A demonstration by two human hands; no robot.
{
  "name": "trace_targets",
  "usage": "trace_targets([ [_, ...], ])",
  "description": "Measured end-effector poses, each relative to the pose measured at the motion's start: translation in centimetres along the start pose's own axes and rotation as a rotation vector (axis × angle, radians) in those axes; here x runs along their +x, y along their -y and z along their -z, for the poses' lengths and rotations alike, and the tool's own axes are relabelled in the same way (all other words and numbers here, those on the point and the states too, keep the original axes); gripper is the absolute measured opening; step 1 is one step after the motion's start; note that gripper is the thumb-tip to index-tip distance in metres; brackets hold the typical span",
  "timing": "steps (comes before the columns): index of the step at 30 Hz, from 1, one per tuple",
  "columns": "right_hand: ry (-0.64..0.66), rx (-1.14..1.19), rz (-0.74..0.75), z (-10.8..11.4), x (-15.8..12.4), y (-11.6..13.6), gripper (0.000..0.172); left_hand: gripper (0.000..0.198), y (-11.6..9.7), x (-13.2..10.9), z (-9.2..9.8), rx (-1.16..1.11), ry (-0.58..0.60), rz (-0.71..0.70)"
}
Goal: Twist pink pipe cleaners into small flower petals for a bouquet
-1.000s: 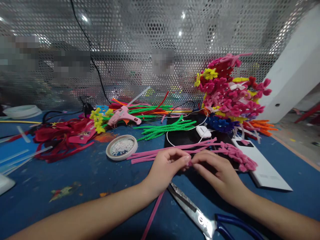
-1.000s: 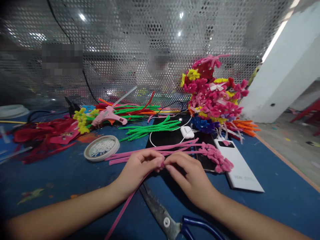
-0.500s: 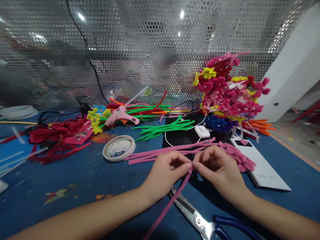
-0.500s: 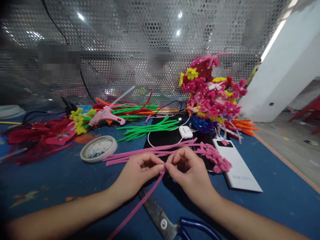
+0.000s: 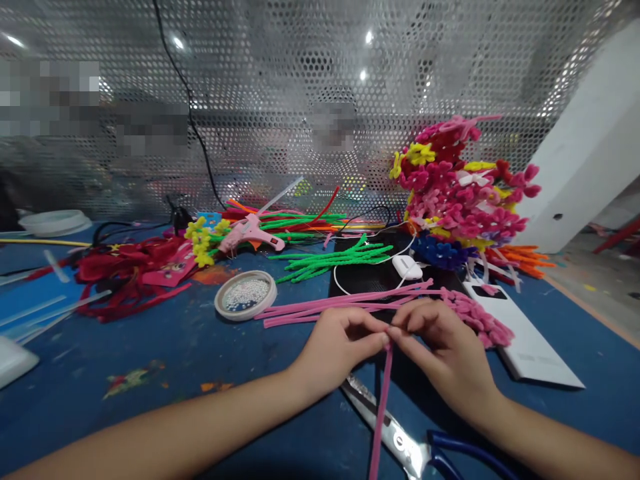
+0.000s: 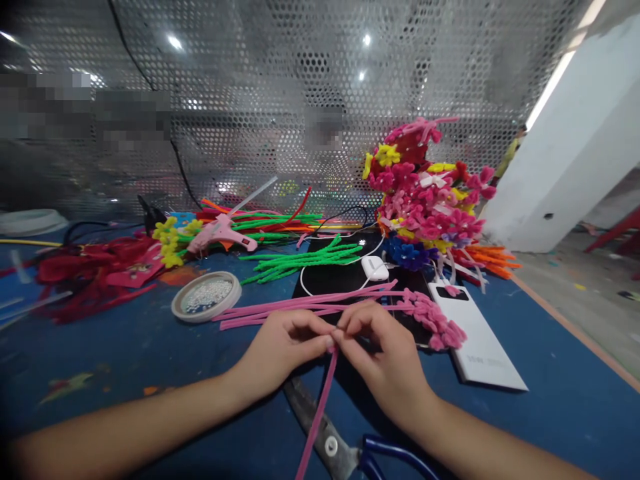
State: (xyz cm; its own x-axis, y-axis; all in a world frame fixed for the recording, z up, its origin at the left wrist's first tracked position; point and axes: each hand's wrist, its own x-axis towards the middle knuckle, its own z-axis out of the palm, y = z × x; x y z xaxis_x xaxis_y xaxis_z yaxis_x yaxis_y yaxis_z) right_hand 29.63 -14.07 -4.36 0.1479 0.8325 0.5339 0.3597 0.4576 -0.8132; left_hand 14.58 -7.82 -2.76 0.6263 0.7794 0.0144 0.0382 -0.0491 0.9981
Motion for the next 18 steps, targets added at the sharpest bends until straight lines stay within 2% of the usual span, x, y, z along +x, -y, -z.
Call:
trace_targets([
  [4, -0.032, 0.072, -0.067, -0.13, 0.28, -0.08, 0.019, 0.008, 0.02, -0.07, -0.06, -0.074, 0.017, 0.015],
  [13, 0.010, -0.104, -0.107, 0.06, 0.31, -0.30, 0.020, 0.009, -0.13, 0.33, -0.06, -0.076, 0.023, 0.047],
  [16, 0.057, -0.162, -0.057, 0.18, 0.23, -0.06, 0.014, 0.005, -0.31, 0.39, -0.02, -0.112, 0.012, 0.045],
  [18, 0.169, -0.232, 0.046, 0.24, 0.10, 0.12, 0.003, 0.006, -0.29, 0.58, 0.25, -0.161, -0.045, 0.036],
])
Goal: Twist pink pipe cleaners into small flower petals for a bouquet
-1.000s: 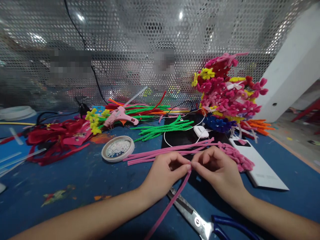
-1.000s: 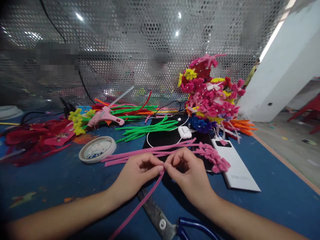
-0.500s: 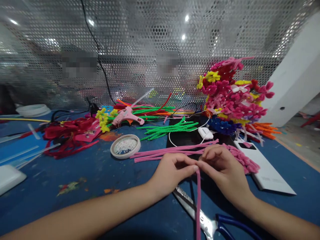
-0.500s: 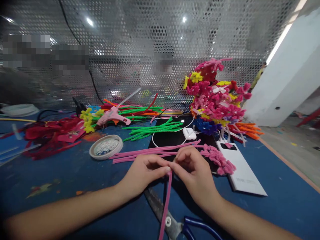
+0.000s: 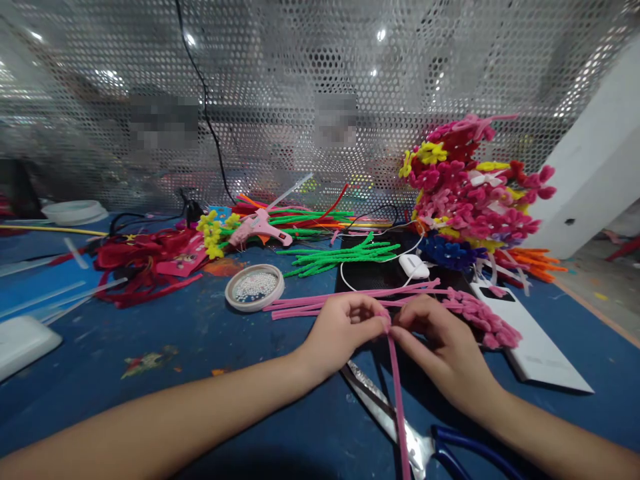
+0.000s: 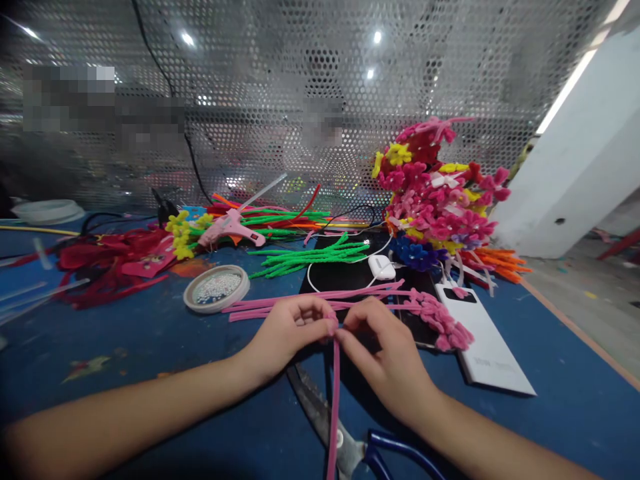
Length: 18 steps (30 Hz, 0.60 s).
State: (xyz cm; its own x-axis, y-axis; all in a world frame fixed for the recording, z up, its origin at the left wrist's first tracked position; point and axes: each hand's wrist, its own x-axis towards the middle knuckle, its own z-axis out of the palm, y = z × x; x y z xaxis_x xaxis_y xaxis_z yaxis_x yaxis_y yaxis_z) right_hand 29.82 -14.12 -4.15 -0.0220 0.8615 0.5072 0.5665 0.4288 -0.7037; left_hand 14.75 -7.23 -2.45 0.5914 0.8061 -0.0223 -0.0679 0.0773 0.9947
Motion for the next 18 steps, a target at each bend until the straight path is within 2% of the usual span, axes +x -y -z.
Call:
trace_targets([
  [3, 0.222, -0.139, 0.226, 0.0, -0.3, 0.3, 0.025, 0.008, 0.2, 0.6, 0.8, -0.074, -0.148, -0.047],
  [7, 0.392, -0.233, 0.453, 0.2, -0.6, 0.8, 0.016, 0.013, 0.6, 1.4, 1.7, -0.120, -0.288, -0.105],
  [10, 0.453, -0.171, 0.587, 0.8, -0.7, 1.2, 0.025, 0.016, 0.5, 1.3, 1.6, -0.091, -0.291, -0.115],
  [13, 0.451, -0.068, 0.507, 1.1, -0.8, 1.5, 0.036, 0.016, 0.1, 0.8, 1.2, -0.018, -0.247, -0.125],
  [18, 0.197, 0.009, 0.309, 0.7, -0.8, 1.9, 0.032, 0.021, 0.0, 0.2, 1.0, -0.011, -0.216, -0.155],
])
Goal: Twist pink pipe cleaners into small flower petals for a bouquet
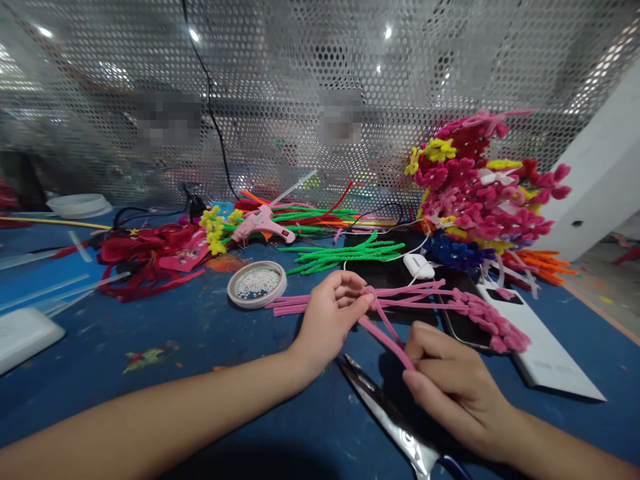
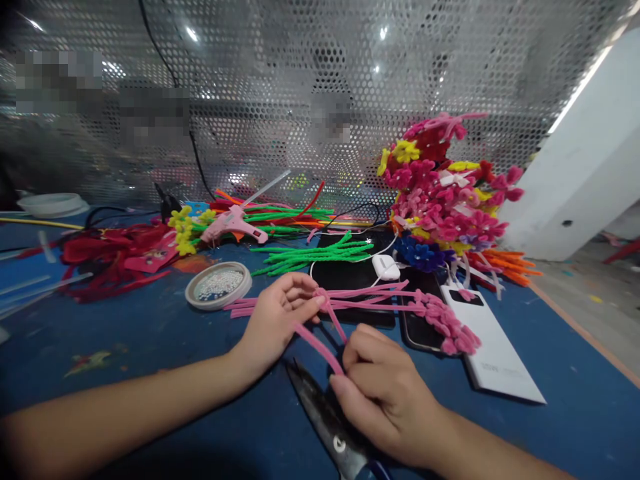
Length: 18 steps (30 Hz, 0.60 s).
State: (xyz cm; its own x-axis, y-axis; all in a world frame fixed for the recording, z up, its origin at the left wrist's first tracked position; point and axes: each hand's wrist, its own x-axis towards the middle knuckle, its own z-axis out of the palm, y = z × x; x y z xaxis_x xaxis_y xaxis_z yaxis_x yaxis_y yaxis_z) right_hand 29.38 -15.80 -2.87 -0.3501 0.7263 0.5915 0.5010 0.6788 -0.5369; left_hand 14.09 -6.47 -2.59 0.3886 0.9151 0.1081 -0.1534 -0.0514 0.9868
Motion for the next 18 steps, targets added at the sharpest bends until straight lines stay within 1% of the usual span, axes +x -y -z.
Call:
trace_targets([
  [2, -0.068, -0.032, -0.005, -0.2, 0.1, 0.0, 0.031, 0.027, 0.1, -0.2, 0.1, -0.005, -0.014, 0.001],
  [5, -0.108, -0.077, -0.020, -0.4, 0.1, -0.1, 0.033, 0.032, 0.0, -0.4, 0.1, 0.009, -0.016, -0.005],
  [10, -0.106, -0.122, -0.072, -0.5, -0.1, -0.4, 0.036, 0.035, -0.2, -0.8, -0.1, 0.020, -0.007, -0.030],
  [14, -0.112, -0.137, -0.061, -0.7, -0.2, -0.7, 0.037, 0.034, -0.2, -0.9, -0.2, 0.038, 0.002, -0.040],
  [18, -0.095, -0.153, -0.061, -0.8, -0.2, -0.8, 0.038, 0.032, 0.0, -1.3, -0.2, 0.131, 0.025, -0.092],
])
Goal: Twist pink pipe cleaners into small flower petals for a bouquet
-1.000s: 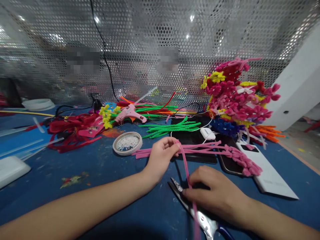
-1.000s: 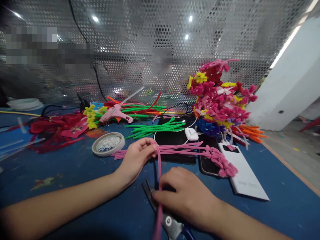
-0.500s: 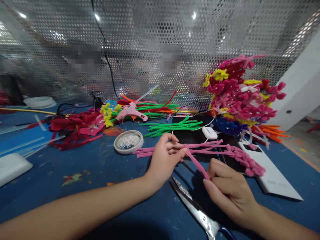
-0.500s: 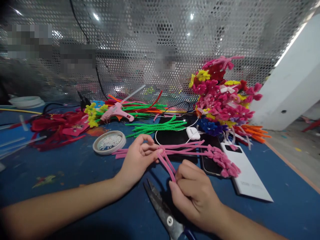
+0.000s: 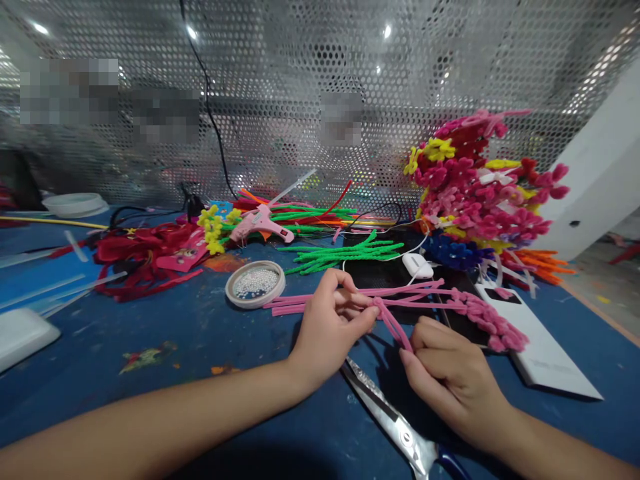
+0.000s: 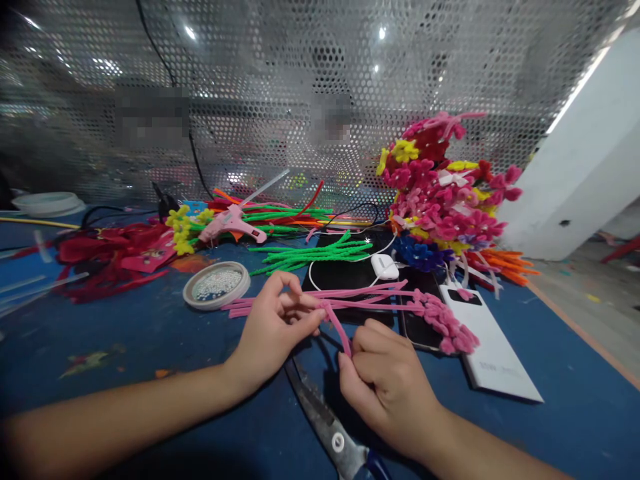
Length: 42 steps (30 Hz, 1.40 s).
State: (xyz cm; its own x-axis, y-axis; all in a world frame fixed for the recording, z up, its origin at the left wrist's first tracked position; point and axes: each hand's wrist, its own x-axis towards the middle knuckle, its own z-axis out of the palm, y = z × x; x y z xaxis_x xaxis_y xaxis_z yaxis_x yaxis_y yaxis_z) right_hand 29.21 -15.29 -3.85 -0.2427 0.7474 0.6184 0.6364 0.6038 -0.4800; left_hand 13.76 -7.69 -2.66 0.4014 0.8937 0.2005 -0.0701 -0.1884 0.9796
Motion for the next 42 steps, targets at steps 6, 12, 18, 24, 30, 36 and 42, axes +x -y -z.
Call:
trace_targets([
  [6, -0.033, 0.023, 0.011, 0.3, 0.1, 0.2, 0.038, 0.022, 0.0, -1.4, 0.0, 0.267, 0.175, -0.240],
  [12, -0.095, -0.039, -0.061, 1.3, 0.4, -1.8, 0.018, 0.025, -0.3, -1.8, -0.2, 0.223, 0.235, -0.117],
  [18, 0.061, -0.258, 0.265, 1.3, 0.6, -3.4, 0.022, 0.038, -0.3, -0.9, -0.3, -0.096, 0.371, 0.126],
  [24, -0.044, -0.313, 0.379, 1.6, 0.4, -2.8, 0.019, 0.045, 0.5, -0.8, 0.0, -0.263, 0.582, 0.218],
  [30, -0.200, -0.316, 0.170, 2.0, 0.9, -3.4, 0.018, 0.042, 0.5, -1.2, 0.0, -0.284, 0.650, 0.135],
  [36, -0.346, -0.377, -0.111, 4.8, 1.8, -5.0, 0.016, 0.037, 0.3, -1.6, 0.1, -0.043, 0.732, 0.018],
  [42, -0.397, -0.433, -0.120, 6.9, 2.5, -5.9, 0.019, 0.024, -0.3, -1.9, 0.3, 0.413, 0.797, -0.263],
])
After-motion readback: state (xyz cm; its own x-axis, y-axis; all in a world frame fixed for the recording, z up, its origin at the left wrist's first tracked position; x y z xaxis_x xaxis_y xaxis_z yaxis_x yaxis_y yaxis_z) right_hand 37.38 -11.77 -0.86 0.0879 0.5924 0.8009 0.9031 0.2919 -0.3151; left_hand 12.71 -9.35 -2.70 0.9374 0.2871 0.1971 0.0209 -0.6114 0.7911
